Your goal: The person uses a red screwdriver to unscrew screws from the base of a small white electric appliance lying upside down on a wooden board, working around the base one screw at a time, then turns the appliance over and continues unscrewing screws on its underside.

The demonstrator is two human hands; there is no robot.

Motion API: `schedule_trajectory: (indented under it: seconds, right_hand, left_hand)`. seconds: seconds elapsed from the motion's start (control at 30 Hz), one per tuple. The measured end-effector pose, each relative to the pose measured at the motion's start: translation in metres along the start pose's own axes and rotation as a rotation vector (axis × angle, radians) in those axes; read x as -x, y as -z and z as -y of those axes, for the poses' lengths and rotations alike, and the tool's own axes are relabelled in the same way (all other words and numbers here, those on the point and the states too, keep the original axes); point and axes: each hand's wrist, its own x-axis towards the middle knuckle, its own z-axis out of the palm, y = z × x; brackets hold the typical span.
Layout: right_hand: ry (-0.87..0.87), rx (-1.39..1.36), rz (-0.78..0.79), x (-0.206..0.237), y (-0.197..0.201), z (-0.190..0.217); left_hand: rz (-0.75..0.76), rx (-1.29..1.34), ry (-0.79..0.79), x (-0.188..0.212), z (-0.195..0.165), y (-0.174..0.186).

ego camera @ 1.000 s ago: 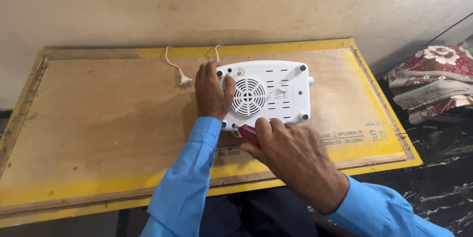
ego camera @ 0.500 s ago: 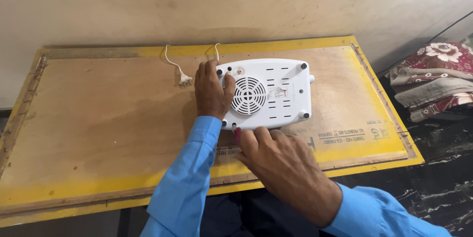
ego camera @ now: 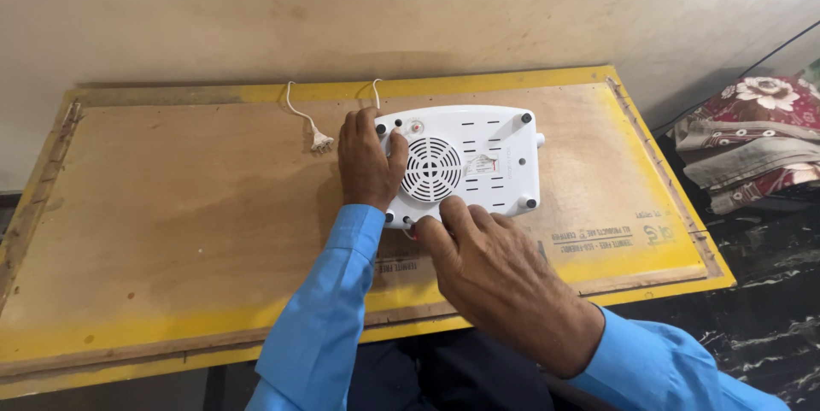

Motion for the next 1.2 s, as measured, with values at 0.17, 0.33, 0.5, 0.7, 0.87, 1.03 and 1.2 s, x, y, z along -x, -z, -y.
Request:
schedule_trajectory:
  seconds: [0.17, 0.33, 0.5, 0.7, 0.87, 1.03, 1.2]
  right_hand:
    - [-0.004, -0.060, 0.059, 0.010, 0.002, 0.002]
    - [-0.132, 0.071, 0.159, 0.004, -0.003, -0.002]
    - [-0.077, 0.029, 0.029, 0.002, 0.001, -0.003]
    - [-0.083, -0.079, 0.081, 0.011, 0.004, 0.004]
    - [-0.100, 0.066, 0.072, 0.008, 0.003, 0.002]
    - [-0.223, 0.087, 0.277, -0.002, 0.005, -0.003]
    - [-0.118, 0.017, 0.103, 0.001, 0.006, 0.000]
  left_hand:
    - [0.024, 0.020, 0.018, 0.002, 0.000, -0.001]
    - [0.004, 0.003, -0.004, 0.002, 0.000, -0.001]
    - [0.024, 0.022, 0.011, 0.002, 0.000, 0.000]
    - [0.024, 0.033, 0.012, 0.002, 0.001, 0.000]
    - [0.010, 0.022, -0.001, 0.004, 0.002, 0.000]
    - [0.022, 0.028, 0.008, 0.001, 0.000, -0.001]
    - [0.005, 0.014, 0.001, 0.002, 0.001, 0.000]
